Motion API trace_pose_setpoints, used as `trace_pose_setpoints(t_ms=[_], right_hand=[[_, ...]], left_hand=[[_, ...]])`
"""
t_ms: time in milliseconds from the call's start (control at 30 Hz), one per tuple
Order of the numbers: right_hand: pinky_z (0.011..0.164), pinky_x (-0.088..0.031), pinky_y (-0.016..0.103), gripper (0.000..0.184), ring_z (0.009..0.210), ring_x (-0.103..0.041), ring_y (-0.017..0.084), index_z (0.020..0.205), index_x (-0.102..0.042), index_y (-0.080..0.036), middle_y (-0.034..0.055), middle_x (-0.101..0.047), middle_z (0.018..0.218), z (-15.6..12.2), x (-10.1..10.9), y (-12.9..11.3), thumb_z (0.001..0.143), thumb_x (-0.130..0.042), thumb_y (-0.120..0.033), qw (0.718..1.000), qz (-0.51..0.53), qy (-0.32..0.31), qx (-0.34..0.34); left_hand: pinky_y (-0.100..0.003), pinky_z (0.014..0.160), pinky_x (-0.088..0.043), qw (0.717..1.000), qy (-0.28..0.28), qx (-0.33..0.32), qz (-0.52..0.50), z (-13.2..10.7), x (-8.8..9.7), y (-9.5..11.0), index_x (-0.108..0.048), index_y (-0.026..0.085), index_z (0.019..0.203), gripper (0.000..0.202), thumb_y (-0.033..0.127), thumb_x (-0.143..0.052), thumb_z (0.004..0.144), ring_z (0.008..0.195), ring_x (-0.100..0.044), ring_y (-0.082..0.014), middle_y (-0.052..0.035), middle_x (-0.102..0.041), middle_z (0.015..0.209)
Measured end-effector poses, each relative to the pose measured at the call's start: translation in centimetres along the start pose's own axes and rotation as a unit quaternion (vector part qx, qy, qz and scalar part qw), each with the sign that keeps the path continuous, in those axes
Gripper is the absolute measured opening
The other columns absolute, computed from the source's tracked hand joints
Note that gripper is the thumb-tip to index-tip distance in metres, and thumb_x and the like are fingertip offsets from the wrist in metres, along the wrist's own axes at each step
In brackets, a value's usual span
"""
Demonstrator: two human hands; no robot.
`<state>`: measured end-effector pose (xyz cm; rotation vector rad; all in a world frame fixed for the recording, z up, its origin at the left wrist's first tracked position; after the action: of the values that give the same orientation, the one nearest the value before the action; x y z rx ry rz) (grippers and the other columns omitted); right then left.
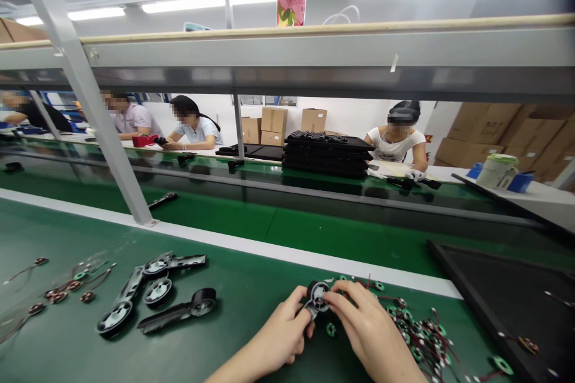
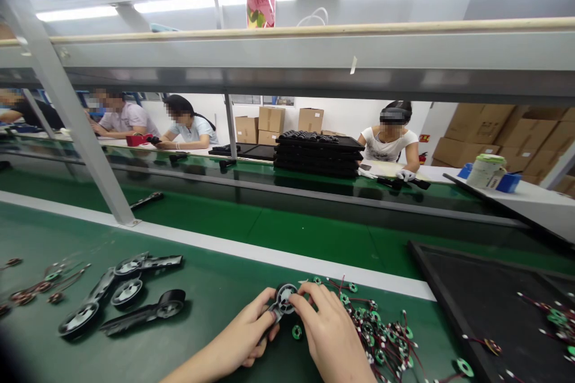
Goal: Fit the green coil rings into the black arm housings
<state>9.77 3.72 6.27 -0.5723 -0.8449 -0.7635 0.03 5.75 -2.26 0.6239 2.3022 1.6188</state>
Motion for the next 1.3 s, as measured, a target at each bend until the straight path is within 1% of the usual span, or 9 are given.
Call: trace_pose_setpoints(t_ms=[100, 300, 400, 500, 600, 800, 967, 1100, 1300], right_hand=[[0.073, -0.056, 0.034, 0.030, 0.089, -0.065, 0.022, 0.108, -0.060, -0.021, 0.0097, -0.065, 0.102, -0.1, 0.0, -0.1, 0.092, -0.037, -0.011, 0.999, 0.032, 0.005, 0.003], [0.076, -0.056, 0.033, 0.028, 0.092, -0.065, 0.022, 0.108, -0.058, -0.020, 0.0096, -0.066, 0.103, -0.1, 0.1, -0.4, 0.092, -0.038, -0.011, 0.998, 0.065, 0.008, 0.019], [0.078, -0.055, 0.032, 0.029, 0.092, -0.064, 0.021, 0.109, -0.057, -0.021, 0.0088, -0.065, 0.104, 0.0, 0.0, -0.6, 0.092, -0.037, -0.010, 0.996, 0.087, 0.000, 0.022], [0.073, -0.055, 0.032, 0.028, 0.087, -0.064, 0.020, 0.110, -0.056, -0.022, 0.0073, -0.065, 0.097, 0.2, -0.3, -0.5, 0.093, -0.037, -0.010, 0.993, 0.112, -0.019, 0.011], [0.069, -0.055, 0.032, 0.027, 0.082, -0.064, 0.020, 0.107, -0.057, -0.023, 0.0061, -0.065, 0.091, 0.2, -0.4, -0.4, 0.094, -0.037, -0.013, 0.993, 0.120, -0.023, 0.002], [0.072, -0.055, 0.030, 0.026, 0.082, -0.064, 0.019, 0.104, -0.059, -0.022, 0.0066, -0.066, 0.091, 0.1, -0.5, -0.9, 0.094, -0.036, -0.014, 0.993, 0.120, -0.013, 0.013], [0.072, -0.056, 0.029, 0.027, 0.082, -0.065, 0.019, 0.102, -0.060, -0.023, 0.0062, -0.066, 0.091, 0.2, -0.3, -0.9, 0.093, -0.036, -0.013, 0.994, 0.108, -0.007, 0.009], [0.070, -0.056, 0.030, 0.029, 0.084, -0.064, 0.020, 0.106, -0.058, -0.021, 0.0071, -0.065, 0.094, 0.1, -0.4, -0.7, 0.091, -0.036, -0.008, 0.995, 0.093, -0.023, 0.011], [0.071, -0.057, 0.032, 0.030, 0.083, -0.064, 0.021, 0.105, -0.059, -0.019, 0.0075, -0.064, 0.091, -0.1, -1.4, -0.7, 0.090, -0.037, -0.007, 0.995, 0.086, -0.046, 0.009]], left_hand=[[-0.012, 0.029, -0.019, 1.000, -0.010, 0.020, -0.017, -0.3, -0.2, 0.0, -0.041, 0.025, 0.104, 0.019, 0.031, -0.037, 0.087, 0.034, -0.028, -0.0018, 0.0079, -0.045, 0.068], [-0.012, 0.032, -0.013, 0.996, -0.022, 0.051, -0.066, -0.8, -0.5, 0.1, -0.041, 0.026, 0.103, 0.017, 0.032, -0.036, 0.088, 0.036, -0.025, -0.0013, 0.0068, -0.042, 0.070], [-0.012, 0.033, -0.014, 0.996, -0.050, 0.060, -0.047, -1.1, -0.8, 0.0, -0.041, 0.026, 0.102, 0.017, 0.037, -0.039, 0.089, 0.038, -0.025, -0.0007, 0.0065, -0.042, 0.073], [-0.012, 0.033, -0.015, 0.996, -0.072, 0.053, -0.024, -1.2, -1.1, -0.1, -0.039, 0.026, 0.104, 0.023, 0.043, -0.043, 0.089, 0.039, -0.026, -0.0001, 0.0065, -0.041, 0.075], [-0.011, 0.033, -0.017, 0.997, -0.069, 0.044, -0.011, -1.1, -1.0, -0.1, -0.038, 0.026, 0.105, 0.029, 0.049, -0.043, 0.089, 0.039, -0.027, -0.0002, 0.0067, -0.040, 0.075], [-0.012, 0.034, -0.021, 0.997, -0.071, 0.040, 0.008, -1.1, -1.1, -0.1, -0.038, 0.026, 0.105, 0.037, 0.057, -0.045, 0.086, 0.039, -0.028, -0.0001, 0.0069, -0.040, 0.074], [-0.011, 0.036, -0.020, 0.995, -0.081, 0.054, -0.023, -1.2, -1.3, -0.4, -0.040, 0.027, 0.107, 0.034, 0.052, -0.048, 0.086, 0.043, -0.029, -0.0003, 0.0051, -0.043, 0.079], [-0.013, 0.037, -0.021, 0.993, -0.093, 0.051, -0.050, -1.2, -1.3, -0.3, -0.041, 0.026, 0.106, 0.028, 0.044, -0.050, 0.087, 0.046, -0.032, -0.0018, 0.0034, -0.044, 0.083], [-0.018, 0.046, -0.030, 0.983, -0.155, 0.032, -0.092, -1.2, -1.9, -0.4, -0.041, 0.026, 0.106, 0.034, 0.038, -0.060, 0.081, 0.052, -0.037, -0.0023, 0.0018, -0.043, 0.090]])
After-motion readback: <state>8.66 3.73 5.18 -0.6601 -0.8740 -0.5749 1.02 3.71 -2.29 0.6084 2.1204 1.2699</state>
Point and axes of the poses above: each hand's wrist, its own z-axis towards the middle knuckle, its own x-axis out of the back of the hand, y = z × x, the point moved 10 cm from there along z, towards the middle knuckle
